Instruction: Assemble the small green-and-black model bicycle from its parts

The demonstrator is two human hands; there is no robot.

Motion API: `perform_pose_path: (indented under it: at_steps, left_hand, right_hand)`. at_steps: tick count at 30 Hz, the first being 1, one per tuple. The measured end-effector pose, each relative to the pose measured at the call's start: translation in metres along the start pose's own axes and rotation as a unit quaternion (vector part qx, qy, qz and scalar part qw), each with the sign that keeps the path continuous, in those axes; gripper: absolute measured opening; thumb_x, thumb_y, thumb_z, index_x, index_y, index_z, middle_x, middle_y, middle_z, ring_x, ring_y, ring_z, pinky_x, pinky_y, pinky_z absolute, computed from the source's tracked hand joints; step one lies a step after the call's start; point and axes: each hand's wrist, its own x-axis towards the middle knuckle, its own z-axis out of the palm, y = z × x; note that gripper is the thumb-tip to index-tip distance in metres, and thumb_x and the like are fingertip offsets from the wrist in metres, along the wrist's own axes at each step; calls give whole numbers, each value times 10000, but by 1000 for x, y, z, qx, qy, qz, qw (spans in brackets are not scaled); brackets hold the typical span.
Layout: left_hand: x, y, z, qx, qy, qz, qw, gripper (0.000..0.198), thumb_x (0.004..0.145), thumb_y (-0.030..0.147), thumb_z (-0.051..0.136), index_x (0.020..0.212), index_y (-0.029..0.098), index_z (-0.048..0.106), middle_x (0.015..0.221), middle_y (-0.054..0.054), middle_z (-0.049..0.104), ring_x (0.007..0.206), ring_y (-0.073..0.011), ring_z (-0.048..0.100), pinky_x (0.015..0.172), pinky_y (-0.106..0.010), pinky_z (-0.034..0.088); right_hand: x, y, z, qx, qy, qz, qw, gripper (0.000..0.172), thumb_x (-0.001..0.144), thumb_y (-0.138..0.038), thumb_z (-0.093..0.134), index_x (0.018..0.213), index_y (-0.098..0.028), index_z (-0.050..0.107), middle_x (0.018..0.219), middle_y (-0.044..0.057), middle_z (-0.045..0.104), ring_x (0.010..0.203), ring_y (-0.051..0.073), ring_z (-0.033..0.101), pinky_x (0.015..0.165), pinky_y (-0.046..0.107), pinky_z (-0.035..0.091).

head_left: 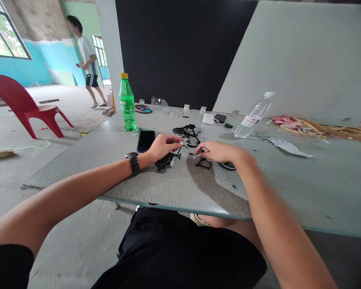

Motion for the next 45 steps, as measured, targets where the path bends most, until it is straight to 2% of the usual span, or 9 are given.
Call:
perform_pose_path:
  at_steps: [10,30,39,45]
  left_hand:
    - [0,-1,0,-4,-5,7,1000,293,800,269,727,1034,95,759,729,-30,647,646,-102,527,646,-276,413]
    - [0,0,0,-7,-2,4,1000,283,794,260,732,1020,92,761,717,-25,644,640,-100,527,644,-274,410]
    - [1,-2,-1,-3,-4,10,1000,303,790,287,737,1030,105,758,718,-25,648,634,-103,529,629,-273,409]
    - [0,1,-1,-10,6,-1,1000,268,794,271,737,1007,111,767,718,-27,654,628,-105,529,637,-280,426]
  right_hand:
    - [-3,-5,-1,-1,4,-12,1000,340,879,-249,519,1168,-224,697,1231,100,702,1033,269,667,871,381,506]
    - [1,-3,1,-11,14,-14,1000,321,879,-255,525,1134,-234,719,1205,97,719,1000,267,683,852,376,515]
    - [1,-5,1,-26,23,-27,999,338,882,-224,497,1127,-247,729,1186,76,732,996,246,686,819,341,514]
    - [-2,-8,-1,-19,26,-13,999,344,885,-240,484,1132,-239,723,1098,88,741,903,238,674,727,325,480]
